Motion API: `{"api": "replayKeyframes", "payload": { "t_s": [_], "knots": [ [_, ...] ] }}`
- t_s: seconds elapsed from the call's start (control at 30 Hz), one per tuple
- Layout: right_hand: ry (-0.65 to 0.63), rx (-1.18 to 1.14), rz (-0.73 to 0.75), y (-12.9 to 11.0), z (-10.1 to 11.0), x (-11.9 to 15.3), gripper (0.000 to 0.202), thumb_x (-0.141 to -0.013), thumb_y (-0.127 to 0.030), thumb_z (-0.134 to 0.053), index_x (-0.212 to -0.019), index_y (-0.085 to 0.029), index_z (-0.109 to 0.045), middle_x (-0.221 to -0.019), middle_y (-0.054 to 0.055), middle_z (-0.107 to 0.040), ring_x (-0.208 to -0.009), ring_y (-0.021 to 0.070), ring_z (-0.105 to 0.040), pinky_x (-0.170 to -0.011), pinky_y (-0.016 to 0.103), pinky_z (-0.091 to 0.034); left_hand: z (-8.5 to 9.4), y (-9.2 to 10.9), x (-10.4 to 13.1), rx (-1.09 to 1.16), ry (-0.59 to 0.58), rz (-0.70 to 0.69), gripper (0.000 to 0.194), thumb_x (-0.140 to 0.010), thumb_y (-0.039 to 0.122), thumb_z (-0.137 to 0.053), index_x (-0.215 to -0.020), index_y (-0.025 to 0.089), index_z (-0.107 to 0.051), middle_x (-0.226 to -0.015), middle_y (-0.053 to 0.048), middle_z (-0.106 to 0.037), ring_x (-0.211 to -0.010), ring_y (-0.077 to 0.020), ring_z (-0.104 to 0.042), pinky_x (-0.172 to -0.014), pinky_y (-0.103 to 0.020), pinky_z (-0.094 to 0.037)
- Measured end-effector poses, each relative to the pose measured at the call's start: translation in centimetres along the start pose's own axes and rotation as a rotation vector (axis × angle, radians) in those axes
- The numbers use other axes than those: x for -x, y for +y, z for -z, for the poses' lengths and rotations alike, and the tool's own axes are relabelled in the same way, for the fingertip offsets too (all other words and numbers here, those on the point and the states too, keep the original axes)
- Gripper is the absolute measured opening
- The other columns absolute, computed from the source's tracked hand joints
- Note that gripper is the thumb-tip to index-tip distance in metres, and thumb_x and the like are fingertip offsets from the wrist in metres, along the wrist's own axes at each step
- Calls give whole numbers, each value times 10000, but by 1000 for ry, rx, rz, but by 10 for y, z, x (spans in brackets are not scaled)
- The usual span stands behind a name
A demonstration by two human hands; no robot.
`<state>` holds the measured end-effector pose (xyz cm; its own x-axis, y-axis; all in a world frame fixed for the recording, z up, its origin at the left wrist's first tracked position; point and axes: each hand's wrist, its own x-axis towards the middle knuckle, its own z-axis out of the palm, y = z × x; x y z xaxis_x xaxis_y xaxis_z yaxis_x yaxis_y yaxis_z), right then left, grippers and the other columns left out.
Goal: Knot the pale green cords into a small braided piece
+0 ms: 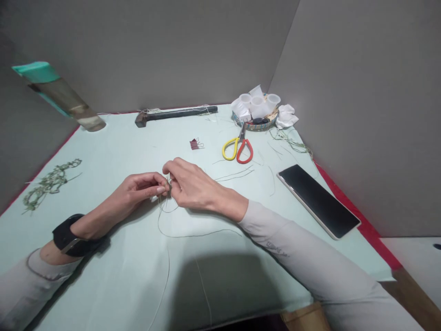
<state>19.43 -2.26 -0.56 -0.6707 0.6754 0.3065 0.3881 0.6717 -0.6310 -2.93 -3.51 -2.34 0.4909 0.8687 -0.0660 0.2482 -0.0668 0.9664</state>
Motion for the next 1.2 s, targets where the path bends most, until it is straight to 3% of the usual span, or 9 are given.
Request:
{"api": "replayKeyframes", "payload": {
  "t_s": [0.1,0.17,0.3,0.4,0.5,0.63,0.73,0.97,1.2],
  "knots": [
    [-20,-29,16,4,-7,1,399,-904,-144,-505,-1302,-153,-483,-1263,142,-616,-966,197,-627,-905,375,-502,0,-2,0,12,3,-16,295,-985,391,-670,-1178,168,-677,-1165,-81,-719,-978,-223,-711,-852,-435,-619],
    [-38,-36,21,4,-9,2,444,-934,-131,-477,-1374,-168,-425,-1252,132,-629,-953,195,-623,-897,378,-499,-1,-2,0,19,3,-24,295,-985,390,-670,-1180,169,-677,-1168,-81,-719,-980,-224,-711,-854,-436,-618],
    [-72,-35,10,-1,-9,3,297,-970,-109,-399,-1239,-193,-492,-1025,57,-639,-827,180,-580,-765,331,-465,-2,-3,0,30,5,-36,297,-986,391,-669,-1185,170,-676,-1177,-83,-717,-989,-226,-710,-860,-440,-617],
    [-73,-30,1,-3,-6,2,224,-976,-106,-386,-1136,-190,-520,-1024,59,-625,-854,176,-570,-795,327,-449,-2,-3,0,35,8,-40,299,-986,390,-668,-1189,170,-676,-1181,-84,-716,-993,-227,-710,-864,-442,-617],
    [-73,-16,-25,-2,-2,2,200,-992,-156,-427,-1163,-174,-527,-1039,75,-634,-872,188,-567,-829,341,-436,-2,-3,0,34,13,-37,300,-985,388,-670,-1191,169,-675,-1182,-84,-716,-994,-228,-710,-863,-443,-618],
    [-91,4,-73,0,4,6,231,-995,-279,-538,-1191,-156,-533,-913,44,-626,-764,184,-527,-741,320,-397,-2,-1,0,29,17,-29,295,-986,390,-669,-1179,167,-677,-1166,-81,-719,-981,-224,-711,-855,-437,-618],
    [-95,12,-93,-2,10,7,304,-1001,-233,-492,-1291,-143,-498,-820,11,-599,-709,179,-492,-691,306,-350,-2,0,1,22,14,-25,286,-985,387,-672,-1167,167,-681,-1156,-78,-721,-973,-221,-711,-852,-434,-618],
    [-163,-16,-79,-3,12,-1,112,-952,-212,-536,-908,-168,-630,-740,-13,-579,-678,136,-474,-687,277,-336,-2,0,0,8,21,-17,293,-985,390,-670,-1176,168,-678,-1165,-80,-719,-981,-224,-711,-856,-438,-617],
    [-124,41,-62,-2,9,-1,223,-958,-153,-479,-753,-179,-564,-741,6,-549,-710,142,-442,-700,286,-311,-2,1,1,9,31,-12,285,-984,385,-672,-1170,168,-680,-1161,-79,-720,-978,-222,-711,-854,-435,-618]
  ]
}}
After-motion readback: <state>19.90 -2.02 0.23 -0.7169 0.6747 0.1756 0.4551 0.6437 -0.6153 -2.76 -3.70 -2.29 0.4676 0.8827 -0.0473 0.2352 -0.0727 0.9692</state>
